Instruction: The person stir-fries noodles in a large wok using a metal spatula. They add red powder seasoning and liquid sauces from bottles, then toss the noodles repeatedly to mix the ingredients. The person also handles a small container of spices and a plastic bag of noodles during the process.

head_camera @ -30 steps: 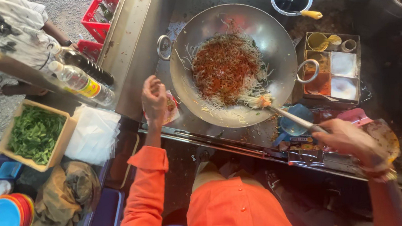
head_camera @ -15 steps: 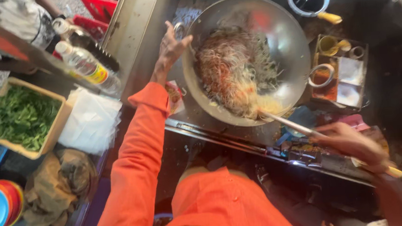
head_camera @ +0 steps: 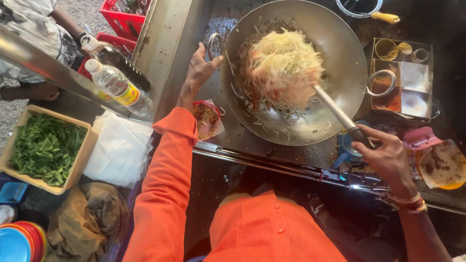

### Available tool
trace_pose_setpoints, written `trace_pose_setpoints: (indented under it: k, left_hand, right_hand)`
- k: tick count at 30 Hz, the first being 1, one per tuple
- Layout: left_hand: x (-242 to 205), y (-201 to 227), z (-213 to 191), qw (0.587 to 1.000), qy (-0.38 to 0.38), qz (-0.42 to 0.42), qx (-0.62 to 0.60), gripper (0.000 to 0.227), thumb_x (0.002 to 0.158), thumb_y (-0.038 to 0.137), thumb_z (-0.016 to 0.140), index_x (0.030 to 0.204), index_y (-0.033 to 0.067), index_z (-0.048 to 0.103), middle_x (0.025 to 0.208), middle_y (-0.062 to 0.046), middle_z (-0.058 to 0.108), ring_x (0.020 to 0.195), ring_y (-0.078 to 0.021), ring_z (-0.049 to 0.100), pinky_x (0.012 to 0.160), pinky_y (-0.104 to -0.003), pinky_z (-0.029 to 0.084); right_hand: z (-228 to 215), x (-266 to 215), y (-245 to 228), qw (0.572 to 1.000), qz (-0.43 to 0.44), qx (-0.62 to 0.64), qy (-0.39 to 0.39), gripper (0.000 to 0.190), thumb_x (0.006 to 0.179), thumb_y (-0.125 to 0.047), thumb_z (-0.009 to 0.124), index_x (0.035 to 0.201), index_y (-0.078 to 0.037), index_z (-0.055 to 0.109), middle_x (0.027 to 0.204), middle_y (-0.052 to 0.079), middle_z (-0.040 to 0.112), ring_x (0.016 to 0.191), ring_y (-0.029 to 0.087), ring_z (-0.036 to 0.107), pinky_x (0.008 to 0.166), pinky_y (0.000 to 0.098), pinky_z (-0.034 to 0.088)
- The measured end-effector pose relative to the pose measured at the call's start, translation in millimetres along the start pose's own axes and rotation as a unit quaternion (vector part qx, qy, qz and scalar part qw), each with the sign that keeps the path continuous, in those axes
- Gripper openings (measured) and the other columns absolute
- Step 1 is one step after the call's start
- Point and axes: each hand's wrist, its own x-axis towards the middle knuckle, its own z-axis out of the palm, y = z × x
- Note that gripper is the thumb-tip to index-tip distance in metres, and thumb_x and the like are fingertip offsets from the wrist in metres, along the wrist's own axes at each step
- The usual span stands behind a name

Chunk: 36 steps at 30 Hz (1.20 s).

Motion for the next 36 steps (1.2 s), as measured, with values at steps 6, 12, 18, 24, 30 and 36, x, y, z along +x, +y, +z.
trace_pose_setpoints:
  k: [6,12,18,24,30,36]
  left_hand:
    - [10,35,2,0.997,-0.006,-0.047,0.063,0.077,0.083,0.032,0.079,0.141,-0.0071,0.047,0.122,-0.024,0.066,0.108,-0.03,0.067,0.092,-0.035,0.053]
    - [12,46,-5,1.0,-0.02,0.016,0.008,0.05,0.081,0.029,0.079,0.121,0.0009,0.068,0.105,-0.009,0.074,0.095,-0.0172,0.067,0.086,-0.031,0.053]
    - [4,36,-11,0.994,-0.085,-0.048,-0.042,0.046,0.087,0.03,0.075,0.118,-0.0022,0.067,0.1,-0.006,0.07,0.092,-0.0172,0.066,0.085,-0.032,0.054]
    - [0,32,-10,0.994,-0.08,-0.068,-0.028,0.052,0.084,0.028,0.077,0.123,-0.0034,0.063,0.091,-0.001,0.06,0.087,-0.0151,0.057,0.08,-0.032,0.049]
    - [9,4,-2,0.99,-0.046,0.13,-0.024,0.052,0.087,0.019,0.082,0.125,-0.0107,0.062,0.117,-0.005,0.056,0.105,-0.0192,0.049,0.09,-0.036,0.044]
    - [21,10,-7,0.993,-0.093,-0.014,-0.075,0.053,0.084,0.023,0.076,0.127,-0.0065,0.066,0.102,-0.004,0.066,0.092,-0.0136,0.06,0.083,-0.029,0.05]
  right_hand:
    - [-18,-22,9,0.962,-0.02,-0.264,0.059,0.053,0.093,-0.033,0.076,0.146,-0.024,0.07,0.084,0.014,0.071,0.067,0.02,0.063,0.064,0.0394,0.052]
    - [-51,-1,37,0.952,0.193,-0.16,-0.175,0.044,0.085,-0.039,0.072,0.126,-0.025,0.075,0.064,0.005,0.066,0.055,0.017,0.06,0.053,0.0372,0.047]
    - [72,56,12,0.999,-0.021,0.028,-0.022,0.04,0.086,-0.023,0.074,0.123,-0.006,0.073,0.079,-0.002,0.064,0.062,0.008,0.058,0.056,0.0293,0.048]
    - [-58,14,34,0.958,0.188,0.053,-0.208,0.054,0.083,-0.02,0.073,0.137,-0.018,0.067,0.066,0.002,0.066,0.047,0.009,0.045,0.04,0.0285,0.032]
    - [84,32,29,0.939,0.192,0.206,-0.2,0.039,0.09,-0.023,0.072,0.124,-0.005,0.073,0.061,-0.001,0.057,0.044,0.005,0.044,0.039,0.0224,0.032]
    - [80,51,-21,0.948,0.152,0.256,-0.111,0.043,0.087,-0.014,0.073,0.128,-0.002,0.07,0.068,-0.002,0.065,0.049,0.002,0.052,0.041,0.0189,0.038]
